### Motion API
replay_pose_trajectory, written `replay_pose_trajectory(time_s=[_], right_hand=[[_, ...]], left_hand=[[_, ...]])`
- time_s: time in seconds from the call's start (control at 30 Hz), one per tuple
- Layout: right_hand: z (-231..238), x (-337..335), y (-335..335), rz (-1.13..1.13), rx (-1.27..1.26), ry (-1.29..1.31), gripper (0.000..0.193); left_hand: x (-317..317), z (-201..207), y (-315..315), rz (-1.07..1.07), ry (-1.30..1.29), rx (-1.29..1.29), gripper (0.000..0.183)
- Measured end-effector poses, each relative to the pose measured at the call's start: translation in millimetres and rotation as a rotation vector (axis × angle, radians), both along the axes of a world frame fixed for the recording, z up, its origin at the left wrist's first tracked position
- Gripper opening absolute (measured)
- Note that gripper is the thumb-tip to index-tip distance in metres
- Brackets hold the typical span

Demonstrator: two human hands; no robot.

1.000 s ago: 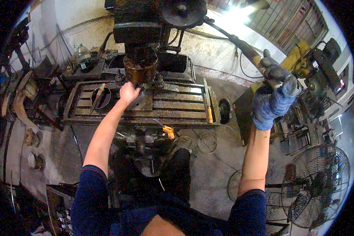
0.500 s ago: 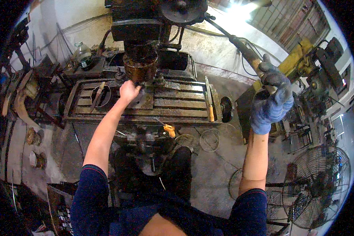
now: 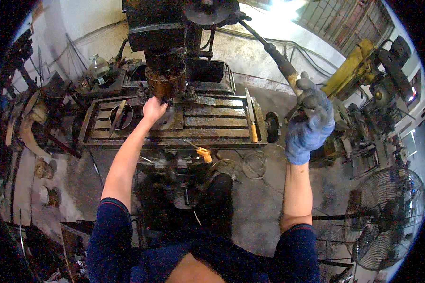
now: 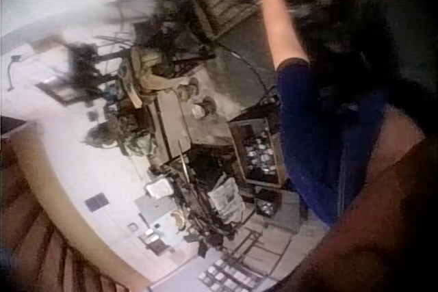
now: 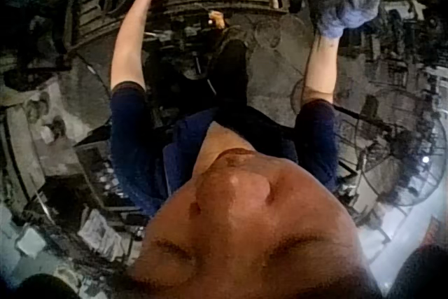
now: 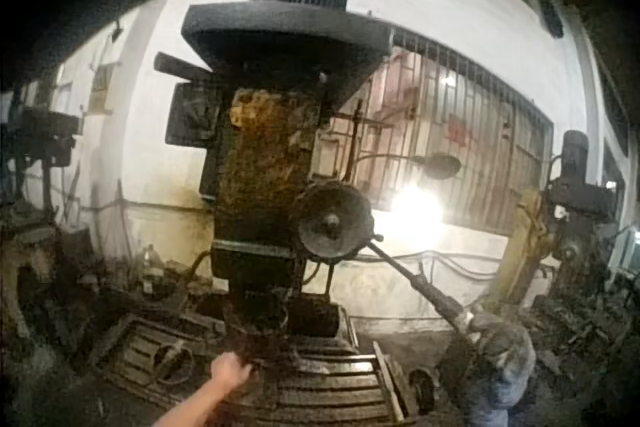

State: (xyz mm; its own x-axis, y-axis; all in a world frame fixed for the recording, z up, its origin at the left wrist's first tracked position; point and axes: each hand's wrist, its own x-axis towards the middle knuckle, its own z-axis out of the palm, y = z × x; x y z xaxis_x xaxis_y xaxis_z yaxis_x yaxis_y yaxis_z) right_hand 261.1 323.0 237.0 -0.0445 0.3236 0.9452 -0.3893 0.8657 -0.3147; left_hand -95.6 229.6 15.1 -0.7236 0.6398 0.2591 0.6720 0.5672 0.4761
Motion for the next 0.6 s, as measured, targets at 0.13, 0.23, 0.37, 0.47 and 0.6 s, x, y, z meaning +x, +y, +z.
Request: replay_pose_trajectory(time_s=[0.13,0.23,0.37,0.47,0.6], right_hand=[[-2,-4,-5,0.087,-0.058,0.035,0.041],[-5,1,-7,0.071,-0.09,0.064,0.041],[-10,-2,-11,0.113,-0.082,0.09,0.042],[-20,-2,-5,0.162,-0.08,0.073,0.04],[-23,3,-4,0.143,-0.041,0.029,0.04]], left_hand=[[-1,8,-19,-0.063,-0.044,-0.015,0.027],[20,25,-47,-0.206,-0.069,0.168,0.025],[23,21,-107,-0.256,-0.273,0.206,0.025],[40,33,-168,-0.225,-0.306,0.268,0.022],[41,19,-246,-0.022,-0.488,0.332,0.013]])
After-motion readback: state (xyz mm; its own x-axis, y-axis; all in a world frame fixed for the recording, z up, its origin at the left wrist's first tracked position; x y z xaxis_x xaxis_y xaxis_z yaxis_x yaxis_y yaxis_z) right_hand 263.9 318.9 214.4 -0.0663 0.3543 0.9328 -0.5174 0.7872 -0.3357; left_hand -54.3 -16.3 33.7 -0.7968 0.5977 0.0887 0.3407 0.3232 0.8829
